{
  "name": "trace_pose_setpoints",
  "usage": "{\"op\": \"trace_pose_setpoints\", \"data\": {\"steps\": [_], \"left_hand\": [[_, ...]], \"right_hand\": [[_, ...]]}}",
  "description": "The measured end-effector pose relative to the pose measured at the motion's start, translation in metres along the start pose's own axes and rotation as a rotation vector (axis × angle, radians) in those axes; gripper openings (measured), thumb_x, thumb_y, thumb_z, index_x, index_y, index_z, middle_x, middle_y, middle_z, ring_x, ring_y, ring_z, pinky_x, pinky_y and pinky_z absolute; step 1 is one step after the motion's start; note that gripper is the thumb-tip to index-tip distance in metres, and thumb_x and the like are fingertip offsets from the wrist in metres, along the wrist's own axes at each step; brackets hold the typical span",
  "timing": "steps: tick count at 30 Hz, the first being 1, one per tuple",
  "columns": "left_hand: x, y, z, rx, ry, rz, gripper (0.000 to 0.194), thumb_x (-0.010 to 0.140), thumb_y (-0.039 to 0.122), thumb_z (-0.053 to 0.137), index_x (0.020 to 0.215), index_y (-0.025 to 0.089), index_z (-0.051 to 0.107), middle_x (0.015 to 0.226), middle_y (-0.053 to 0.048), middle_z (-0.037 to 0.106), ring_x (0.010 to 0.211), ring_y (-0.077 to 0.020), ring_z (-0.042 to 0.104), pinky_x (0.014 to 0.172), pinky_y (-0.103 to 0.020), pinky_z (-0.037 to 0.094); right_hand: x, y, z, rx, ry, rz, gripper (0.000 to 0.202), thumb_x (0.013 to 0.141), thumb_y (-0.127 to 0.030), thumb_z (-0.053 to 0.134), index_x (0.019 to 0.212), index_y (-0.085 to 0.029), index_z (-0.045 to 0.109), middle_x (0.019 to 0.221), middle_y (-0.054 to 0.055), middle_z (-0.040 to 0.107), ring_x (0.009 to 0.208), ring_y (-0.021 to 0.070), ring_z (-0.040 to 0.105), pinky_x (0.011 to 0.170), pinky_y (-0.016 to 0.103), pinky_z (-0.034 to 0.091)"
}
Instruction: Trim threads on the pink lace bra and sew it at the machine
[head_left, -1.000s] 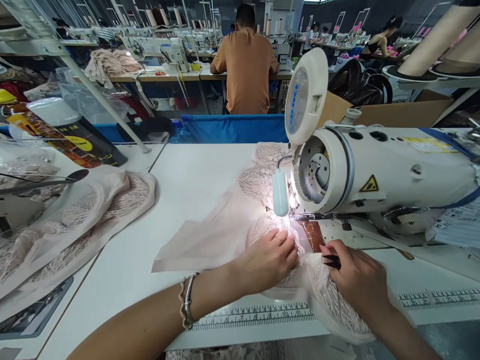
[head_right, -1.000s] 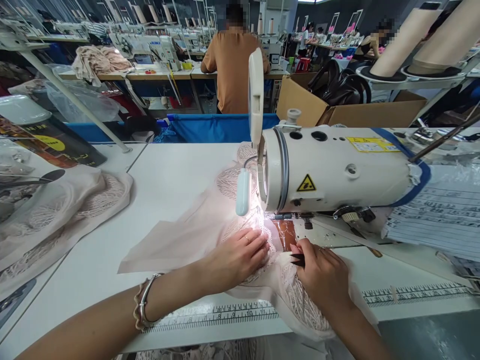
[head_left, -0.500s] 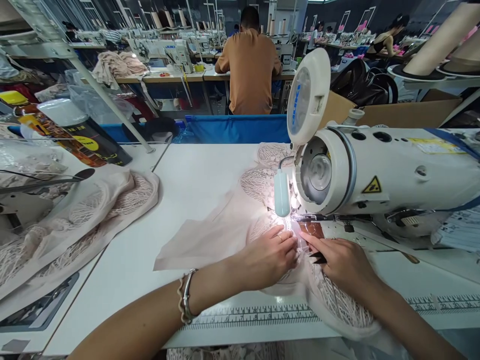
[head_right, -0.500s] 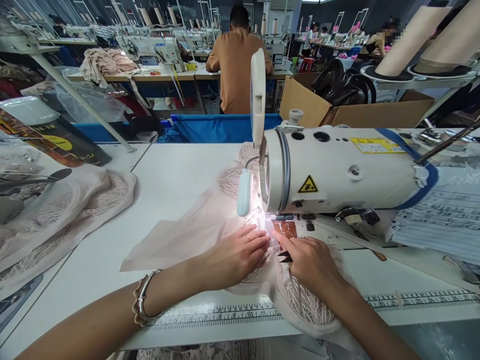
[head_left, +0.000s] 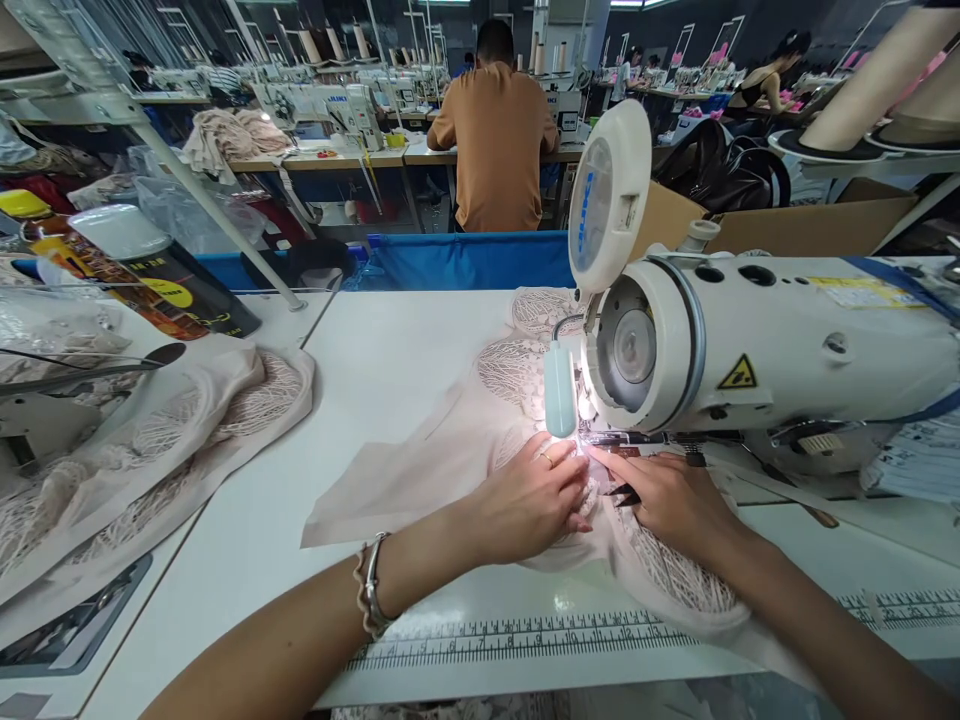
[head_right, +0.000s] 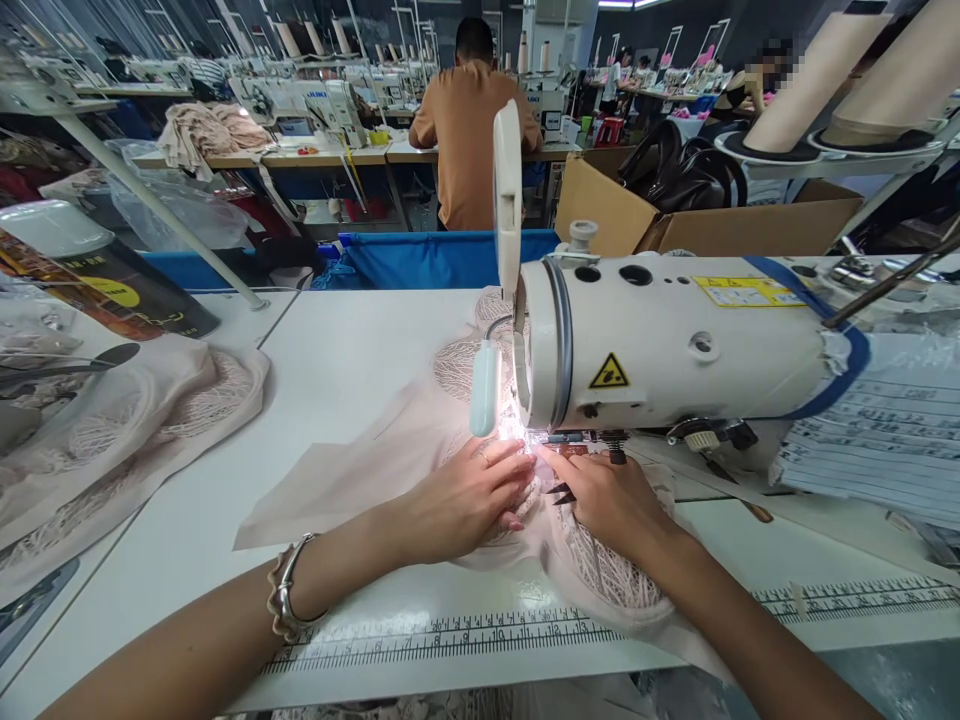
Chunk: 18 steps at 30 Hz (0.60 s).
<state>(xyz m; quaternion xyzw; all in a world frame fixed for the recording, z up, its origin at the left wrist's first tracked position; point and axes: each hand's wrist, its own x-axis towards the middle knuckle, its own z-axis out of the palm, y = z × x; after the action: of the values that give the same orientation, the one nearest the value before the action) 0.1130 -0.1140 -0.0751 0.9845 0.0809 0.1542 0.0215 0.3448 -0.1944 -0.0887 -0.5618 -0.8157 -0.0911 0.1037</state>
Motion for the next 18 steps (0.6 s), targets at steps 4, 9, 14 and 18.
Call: {"op": "trace_pose_setpoints", "data": {"steps": [4,9,14,18], "left_hand": [[-0.001,-0.002,0.001,0.019,-0.021,0.0,0.035,0.105,0.037,0.047,0.102,0.009,0.068,0.105,-0.013,0.066,0.101,-0.0259,0.057,0.094,-0.044,0.042],[-0.003,-0.006,0.004,0.045,-0.003,-0.03,0.046,0.108,0.043,0.034,0.114,0.009,0.065,0.114,-0.016,0.068,0.108,-0.0286,0.058,0.098,-0.047,0.039],[-0.003,-0.005,0.005,0.014,-0.047,-0.072,0.041,0.107,0.04,0.039,0.114,0.009,0.063,0.116,-0.016,0.067,0.107,-0.028,0.059,0.092,-0.043,0.044],[-0.001,0.0,0.014,-0.057,0.016,-0.2,0.031,0.104,0.036,0.044,0.101,0.013,0.065,0.119,-0.016,0.063,0.106,-0.028,0.057,0.094,-0.045,0.046]], "right_hand": [[-0.001,0.004,0.001,0.03,0.016,-0.038,0.067,0.068,0.002,0.044,0.124,-0.024,0.072,0.072,-0.001,0.073,0.069,0.0142,0.067,0.063,0.023,0.047],[0.002,0.006,0.002,0.023,-0.041,0.001,0.071,0.067,0.0,0.044,0.128,-0.027,0.069,0.082,-0.003,0.076,0.073,0.0161,0.069,0.065,0.025,0.049],[0.003,0.004,0.003,0.022,-0.059,0.026,0.068,0.069,-0.001,0.045,0.128,-0.027,0.069,0.085,-0.003,0.077,0.074,0.0159,0.07,0.063,0.024,0.048],[0.003,0.003,0.001,0.05,-0.069,0.075,0.06,0.076,-0.006,0.049,0.128,-0.029,0.068,0.092,-0.001,0.079,0.08,0.0182,0.071,0.059,0.025,0.048]]}}
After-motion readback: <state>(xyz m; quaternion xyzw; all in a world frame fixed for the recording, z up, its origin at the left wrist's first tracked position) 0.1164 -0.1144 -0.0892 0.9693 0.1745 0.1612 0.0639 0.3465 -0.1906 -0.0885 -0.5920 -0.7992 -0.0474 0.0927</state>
